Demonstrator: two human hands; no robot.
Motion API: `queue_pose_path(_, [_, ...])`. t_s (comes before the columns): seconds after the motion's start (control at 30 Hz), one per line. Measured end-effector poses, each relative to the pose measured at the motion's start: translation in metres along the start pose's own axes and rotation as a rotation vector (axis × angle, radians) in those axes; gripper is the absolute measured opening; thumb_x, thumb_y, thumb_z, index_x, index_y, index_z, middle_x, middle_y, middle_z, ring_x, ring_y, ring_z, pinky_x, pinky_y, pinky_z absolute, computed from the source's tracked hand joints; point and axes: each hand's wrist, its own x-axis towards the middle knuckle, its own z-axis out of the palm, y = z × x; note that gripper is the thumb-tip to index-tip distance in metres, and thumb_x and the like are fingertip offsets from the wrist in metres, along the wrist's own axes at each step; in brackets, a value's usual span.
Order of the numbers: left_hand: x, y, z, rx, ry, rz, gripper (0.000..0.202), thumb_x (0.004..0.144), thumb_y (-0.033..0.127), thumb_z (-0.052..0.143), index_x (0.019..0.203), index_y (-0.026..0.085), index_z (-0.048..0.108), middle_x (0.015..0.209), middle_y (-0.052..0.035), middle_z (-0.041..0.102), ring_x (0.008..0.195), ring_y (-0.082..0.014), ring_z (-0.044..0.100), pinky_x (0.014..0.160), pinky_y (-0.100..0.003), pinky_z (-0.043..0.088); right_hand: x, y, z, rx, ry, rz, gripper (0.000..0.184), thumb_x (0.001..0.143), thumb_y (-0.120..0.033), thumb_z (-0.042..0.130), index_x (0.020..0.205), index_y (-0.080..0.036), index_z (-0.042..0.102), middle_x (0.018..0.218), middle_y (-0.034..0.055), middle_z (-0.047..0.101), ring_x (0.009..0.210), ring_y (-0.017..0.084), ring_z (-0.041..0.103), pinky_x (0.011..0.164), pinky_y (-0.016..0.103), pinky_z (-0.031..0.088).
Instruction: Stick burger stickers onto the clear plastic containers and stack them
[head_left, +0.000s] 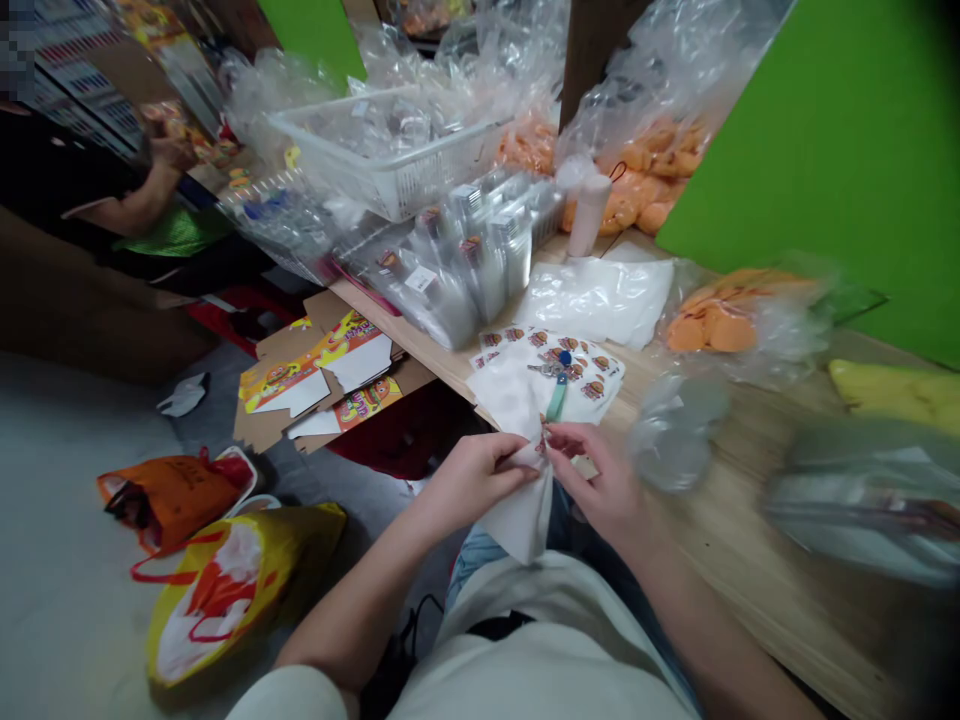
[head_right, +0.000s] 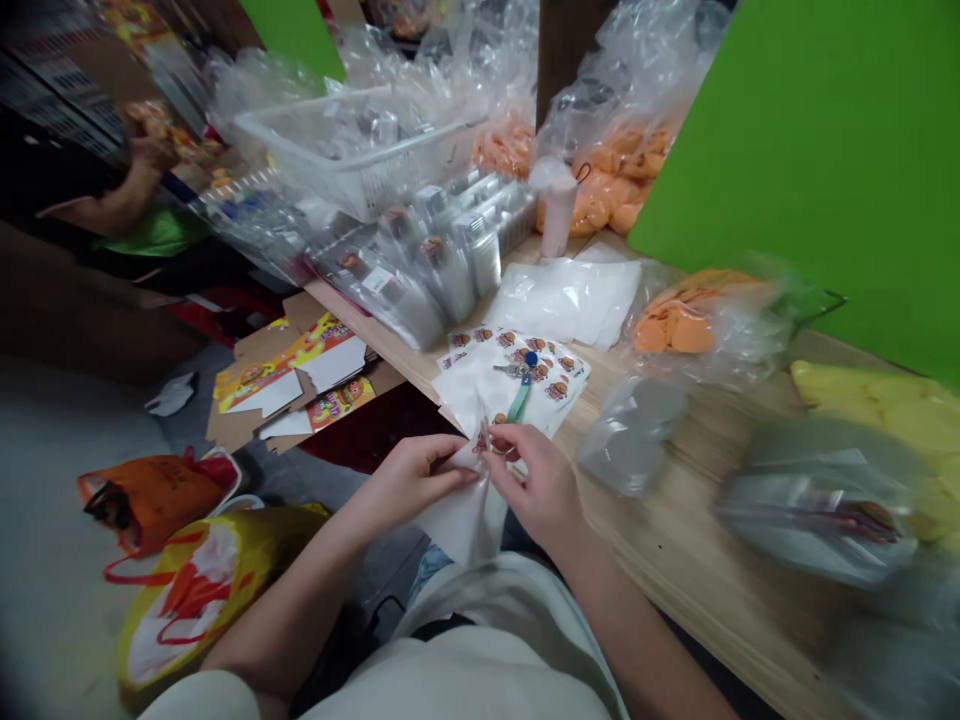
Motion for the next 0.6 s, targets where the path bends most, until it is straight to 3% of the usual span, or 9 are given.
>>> queue_pose_path(0.13, [0.003, 0.009, 0.003, 0.025, 0.051, 0.031, 0.014, 0.079, 0.021, 0.053, 0.067, 0.016, 0.057, 0.063, 0.0039, 0.052, 0.062, -0.0084, 0.046, 0.057, -0.018, 0.031, -0.006, -0.002, 0.005, -0.072, -0.020, -0.065, 0.018, 0.085, -0.025, 0.050, 0.101, -0.022, 0.060, 0.096, 0.0055, 0.066, 0.091, 0.018, 0.061, 0.082, 0.033, 0.049])
queue_pose_path(0.23, [0.002, 0.010, 0.002, -0.006, 0.038, 0.015, 0.013, 0.080, 0.023, 0.052, 0.070, 0.016, 0.058, 0.067, 0.0038, 0.054, 0.065, -0.0087, 0.047, 0.059, -0.017, 0.032, -0.004, -0.001, 0.005, 0.011, -0.105, -0.033, 0.021, 0.088, -0.023, 0.044, 0.102, -0.021, 0.060, 0.098, 0.0060, 0.066, 0.091, 0.017, 0.061, 0.081, 0.032, 0.049])
queue_pose_path(0.33, [0.000, 0.005, 0.001, -0.085, 0.008, -0.055, 0.016, 0.078, 0.027, 0.054, 0.068, 0.015, 0.057, 0.062, 0.0044, 0.049, 0.060, -0.0082, 0.043, 0.054, -0.018, 0.030, 0.003, 0.005, 0.000, 0.128, -0.135, 0.065, 0.021, 0.088, -0.028, 0.043, 0.091, -0.020, 0.062, 0.088, 0.0051, 0.067, 0.082, 0.016, 0.062, 0.074, 0.030, 0.051])
queue_pose_path(0.4, [0.001, 0.002, 0.001, -0.114, 0.011, -0.091, 0.017, 0.077, 0.029, 0.055, 0.068, 0.014, 0.057, 0.061, 0.0041, 0.047, 0.059, -0.0084, 0.041, 0.052, -0.018, 0.029, 0.008, 0.009, -0.005, 0.218, -0.039, 0.206, 0.026, 0.089, -0.033, 0.041, 0.084, -0.019, 0.062, 0.076, 0.0039, 0.066, 0.070, 0.016, 0.062, 0.064, 0.030, 0.052])
queue_pose_path(0.47, [0.005, 0.001, 0.002, -0.128, 0.019, -0.072, 0.014, 0.076, 0.027, 0.054, 0.073, 0.015, 0.060, 0.065, 0.0027, 0.052, 0.062, -0.0096, 0.044, 0.054, -0.018, 0.032, 0.014, 0.005, -0.011, 0.192, 0.227, 0.304, 0.028, 0.090, -0.035, 0.038, 0.086, -0.019, 0.061, 0.074, 0.0043, 0.065, 0.066, 0.017, 0.062, 0.061, 0.031, 0.052])
queue_pose_path(0.53, [0.011, 0.001, 0.005, -0.195, 0.031, -0.029, 0.010, 0.073, 0.022, 0.056, 0.077, 0.016, 0.063, 0.071, 0.0007, 0.058, 0.068, -0.0118, 0.049, 0.062, -0.020, 0.037, 0.018, -0.009, -0.010, 0.007, 0.459, 0.192, 0.021, 0.089, -0.032, 0.043, 0.095, -0.021, 0.060, 0.086, 0.0066, 0.066, 0.079, 0.020, 0.062, 0.073, 0.037, 0.052])
queue_pose_path(0.6, [0.019, 0.002, 0.009, -0.348, 0.097, -0.057, 0.007, 0.068, 0.018, 0.060, 0.073, 0.018, 0.065, 0.073, -0.0010, 0.062, 0.072, -0.0155, 0.054, 0.068, -0.026, 0.042, 0.018, -0.029, -0.001, -0.203, 0.420, -0.134, 0.023, 0.084, -0.026, 0.051, 0.105, -0.026, 0.059, 0.099, 0.0067, 0.065, 0.095, 0.023, 0.059, 0.086, 0.042, 0.046])
